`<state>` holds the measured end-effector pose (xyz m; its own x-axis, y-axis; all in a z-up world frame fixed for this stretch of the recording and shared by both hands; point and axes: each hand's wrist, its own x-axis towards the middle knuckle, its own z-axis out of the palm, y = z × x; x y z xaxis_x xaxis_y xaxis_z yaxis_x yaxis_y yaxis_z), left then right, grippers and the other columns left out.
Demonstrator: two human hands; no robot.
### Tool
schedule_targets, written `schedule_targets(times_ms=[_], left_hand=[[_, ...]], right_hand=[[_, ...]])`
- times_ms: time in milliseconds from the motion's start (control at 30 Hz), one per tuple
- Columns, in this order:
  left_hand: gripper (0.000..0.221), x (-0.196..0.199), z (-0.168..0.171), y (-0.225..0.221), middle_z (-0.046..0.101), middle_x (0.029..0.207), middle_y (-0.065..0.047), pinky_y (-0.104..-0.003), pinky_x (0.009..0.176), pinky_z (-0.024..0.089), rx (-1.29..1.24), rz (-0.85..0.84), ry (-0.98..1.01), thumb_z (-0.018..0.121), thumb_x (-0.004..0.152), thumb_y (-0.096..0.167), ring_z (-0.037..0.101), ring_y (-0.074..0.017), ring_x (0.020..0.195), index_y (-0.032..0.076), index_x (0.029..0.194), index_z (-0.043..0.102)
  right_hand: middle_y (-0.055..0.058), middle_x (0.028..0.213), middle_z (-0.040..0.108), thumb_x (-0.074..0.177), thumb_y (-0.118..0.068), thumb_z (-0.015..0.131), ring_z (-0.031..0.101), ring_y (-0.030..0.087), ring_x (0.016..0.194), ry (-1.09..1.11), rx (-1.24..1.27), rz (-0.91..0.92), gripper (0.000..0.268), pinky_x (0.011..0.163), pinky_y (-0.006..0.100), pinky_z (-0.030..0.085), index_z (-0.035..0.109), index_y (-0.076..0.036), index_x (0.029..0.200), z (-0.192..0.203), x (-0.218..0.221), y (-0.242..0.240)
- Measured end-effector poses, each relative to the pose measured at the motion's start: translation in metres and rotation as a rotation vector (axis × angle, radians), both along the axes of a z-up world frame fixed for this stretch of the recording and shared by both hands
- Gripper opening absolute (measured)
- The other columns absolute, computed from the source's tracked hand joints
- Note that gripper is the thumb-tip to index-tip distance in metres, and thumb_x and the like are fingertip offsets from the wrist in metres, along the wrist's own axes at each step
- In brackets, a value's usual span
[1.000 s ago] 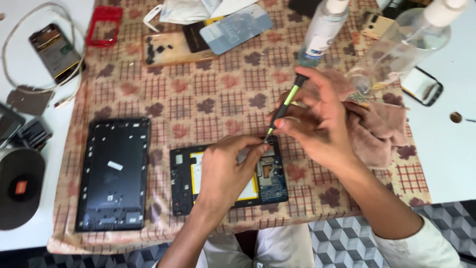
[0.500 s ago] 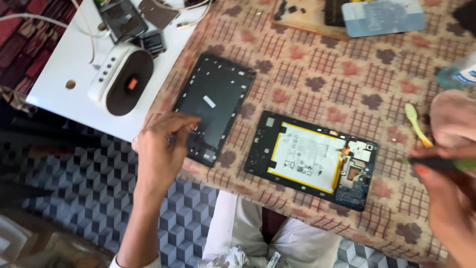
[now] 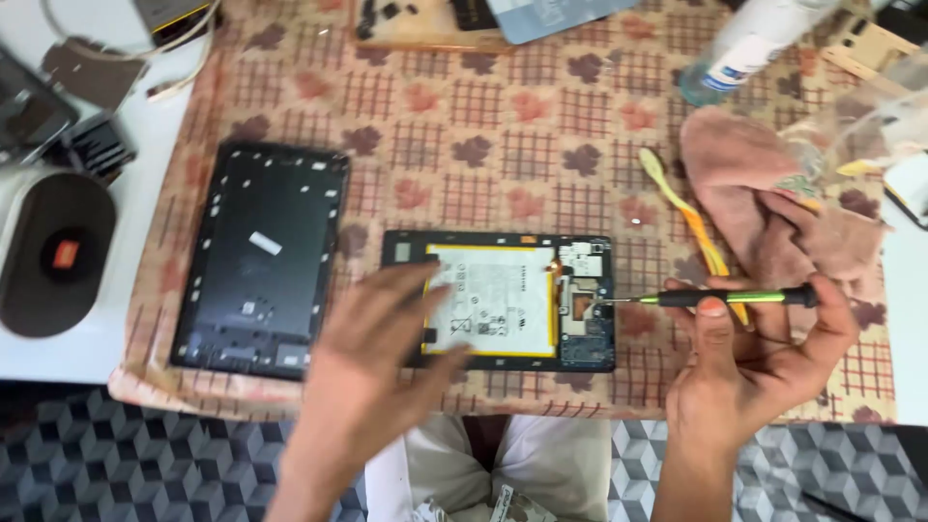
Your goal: The person uses a screwdriver to remove screws from a disassembled tablet and carefully detaches internal components, including a ribbon cable and a small circuit board, placing them on the table.
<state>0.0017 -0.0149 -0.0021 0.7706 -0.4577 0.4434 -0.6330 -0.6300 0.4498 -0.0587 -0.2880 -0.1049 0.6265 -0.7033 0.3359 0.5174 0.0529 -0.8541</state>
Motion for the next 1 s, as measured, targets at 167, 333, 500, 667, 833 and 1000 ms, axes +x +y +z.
schedule_targets(times_ms=[167, 333, 500, 667, 833, 1000], left_hand=[[0.077, 0.022, -0.004, -0.064, 0.055, 0.144, -0.024, -0.051, 0.110, 0.041, 0.137, -0.253, 0.006, 0.082, 0.077, 0.038, 0.048, -0.0406, 0.137, -0.009, 0.134, 0.058], [0.069, 0.046, -0.009, -0.092, 0.061, 0.134, -0.022, -0.050, 0.107, 0.043, 0.182, -0.317, 0.035, 0.082, 0.078, 0.032, 0.055, -0.0382, 0.129, -0.009, 0.129, 0.061], [0.050, 0.054, -0.009, -0.101, 0.068, 0.118, -0.017, -0.047, 0.094, 0.050, 0.181, -0.285, 0.056, 0.080, 0.077, 0.025, 0.064, -0.0364, 0.114, -0.005, 0.115, 0.068], [0.039, 0.059, -0.009, -0.111, 0.068, 0.108, -0.014, -0.045, 0.084, 0.055, 0.261, -0.264, 0.095, 0.077, 0.079, 0.019, 0.066, -0.0323, 0.102, -0.004, 0.110, 0.069], [0.032, 0.070, -0.004, -0.123, 0.065, 0.102, -0.014, -0.044, 0.078, 0.056, 0.374, -0.282, 0.065, 0.078, 0.083, 0.024, 0.065, -0.0319, 0.099, -0.001, 0.102, 0.070], [0.045, 0.072, 0.001, -0.123, 0.065, 0.099, -0.013, -0.045, 0.080, 0.053, 0.355, -0.329, 0.102, 0.082, 0.077, 0.033, 0.064, -0.0317, 0.095, 0.004, 0.110, 0.072]], right_hand=[[0.024, 0.113, 0.071, 0.107, 0.008, 0.077, 0.073, 0.021, 0.098, -0.004, -0.028, -0.023, 0.056, 0.085, 0.033, 0.066, 0.035, -0.009, 0.139, -0.002, 0.004, -0.003], [0.023, 0.108, 0.071, 0.105, 0.009, 0.076, 0.073, 0.021, 0.095, 0.026, -0.105, -0.034, 0.052, 0.082, 0.027, 0.061, 0.037, -0.008, 0.134, -0.002, 0.003, -0.003], [0.020, 0.107, 0.071, 0.103, 0.007, 0.076, 0.073, 0.019, 0.093, 0.046, -0.054, -0.030, 0.051, 0.082, 0.028, 0.065, 0.036, -0.007, 0.132, 0.007, 0.007, -0.001], [0.017, 0.100, 0.070, 0.095, 0.009, 0.076, 0.063, 0.014, 0.073, 0.242, -0.118, -0.162, 0.043, 0.063, 0.021, 0.046, 0.046, -0.002, 0.124, 0.014, 0.007, -0.002], [0.014, 0.098, 0.070, 0.098, 0.007, 0.077, 0.067, 0.012, 0.078, 0.182, -0.136, -0.092, 0.038, 0.066, 0.020, 0.053, 0.050, -0.001, 0.125, 0.014, 0.008, -0.005], [0.014, 0.103, 0.070, 0.098, 0.008, 0.073, 0.072, 0.016, 0.090, 0.151, -0.013, -0.027, 0.034, 0.082, 0.030, 0.067, 0.050, 0.000, 0.122, 0.015, 0.010, -0.007]])
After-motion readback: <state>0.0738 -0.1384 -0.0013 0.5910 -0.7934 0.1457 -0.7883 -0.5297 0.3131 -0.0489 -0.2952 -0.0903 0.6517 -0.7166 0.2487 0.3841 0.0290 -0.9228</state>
